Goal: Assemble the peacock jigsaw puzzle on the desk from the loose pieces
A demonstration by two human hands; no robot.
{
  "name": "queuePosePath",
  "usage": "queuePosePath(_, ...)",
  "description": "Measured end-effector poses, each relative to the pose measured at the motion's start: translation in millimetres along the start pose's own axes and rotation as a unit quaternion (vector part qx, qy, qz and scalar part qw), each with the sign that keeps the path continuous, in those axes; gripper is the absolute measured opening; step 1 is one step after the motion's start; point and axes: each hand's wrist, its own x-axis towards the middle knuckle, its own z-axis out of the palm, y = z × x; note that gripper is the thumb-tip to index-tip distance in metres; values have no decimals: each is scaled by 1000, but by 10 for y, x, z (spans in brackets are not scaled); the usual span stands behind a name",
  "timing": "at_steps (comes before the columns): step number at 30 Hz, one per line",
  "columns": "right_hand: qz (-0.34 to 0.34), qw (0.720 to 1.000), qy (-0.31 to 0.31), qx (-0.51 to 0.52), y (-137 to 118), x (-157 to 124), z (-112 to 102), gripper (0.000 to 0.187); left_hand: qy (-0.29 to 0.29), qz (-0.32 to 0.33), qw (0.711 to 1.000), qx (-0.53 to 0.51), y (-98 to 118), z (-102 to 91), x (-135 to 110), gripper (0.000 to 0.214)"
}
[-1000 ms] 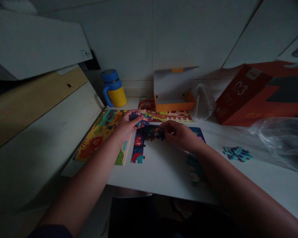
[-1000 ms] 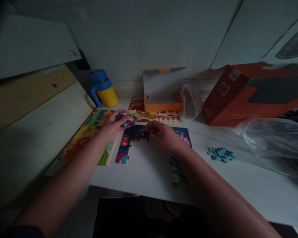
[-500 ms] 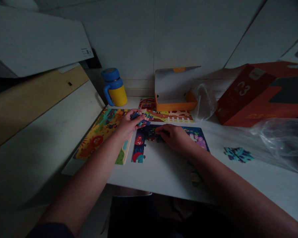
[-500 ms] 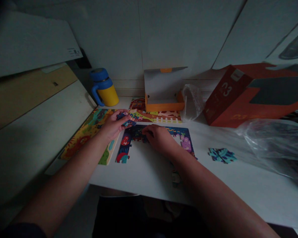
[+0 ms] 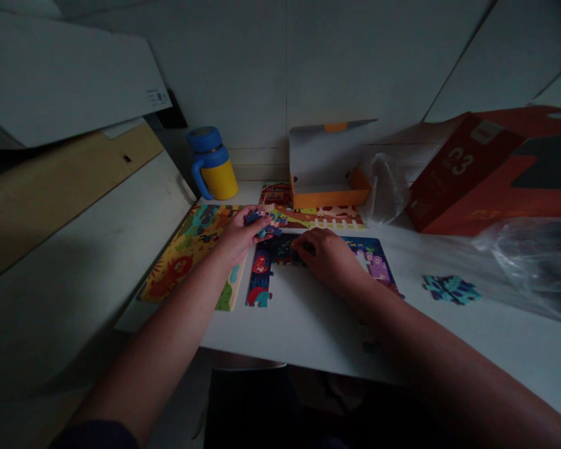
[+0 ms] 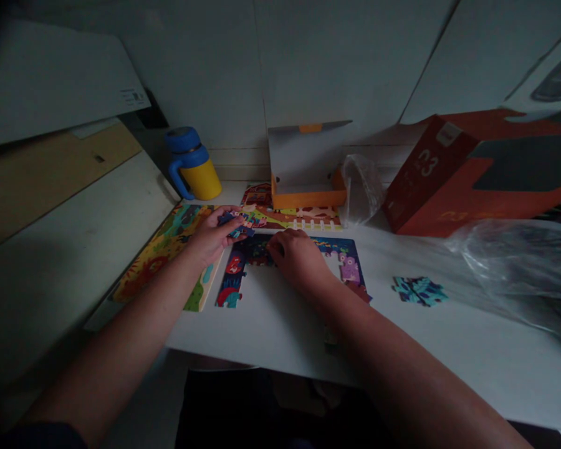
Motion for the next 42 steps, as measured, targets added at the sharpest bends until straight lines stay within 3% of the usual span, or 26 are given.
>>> queuePosePath(4, -47, 999, -20, -8, 48, -56, -106, 15, 0, 1, 1000, -3, 0, -10, 1, 52)
queuePosePath(8, -95, 992, -81, -35, 129, -107, -127, 33, 2, 1, 1000, -3, 7, -12, -2, 51)
queuePosePath(23, -127, 984, -113, -52, 72, -89, -31, 25, 1, 0, 1000, 4, 4, 4, -15, 52)
queuePosePath(26, -102, 990, -88, -34, 24, -98, -49, 18, -5, -1, 1000, 16, -1, 26, -34, 54)
queuePosePath(29, -11, 999, -13, 35, -35, -104, -68, 12, -21, -5, 999, 38, -11, 79, -78, 51)
queuePosePath(32, 79, 987, 46, 131, -46, -92, -44, 28, -51, 20, 995, 83, -18, 158, -137, 42)
queuePosePath(34, 100, 975, 49, 192, -18, -77, -5, 36, -75, 41, 990, 109, -15, 207, -173, 41)
queuePosePath(38, 121, 939, 28, 320, 62, -47, 59, 31, -112, 15, 989, 97, 2, 246, -208, 47)
queuePosePath(42, 143, 919, 35, 366, 152, -19, 23, 32, -93, -3, 994, 65, 6, 188, -175, 47)
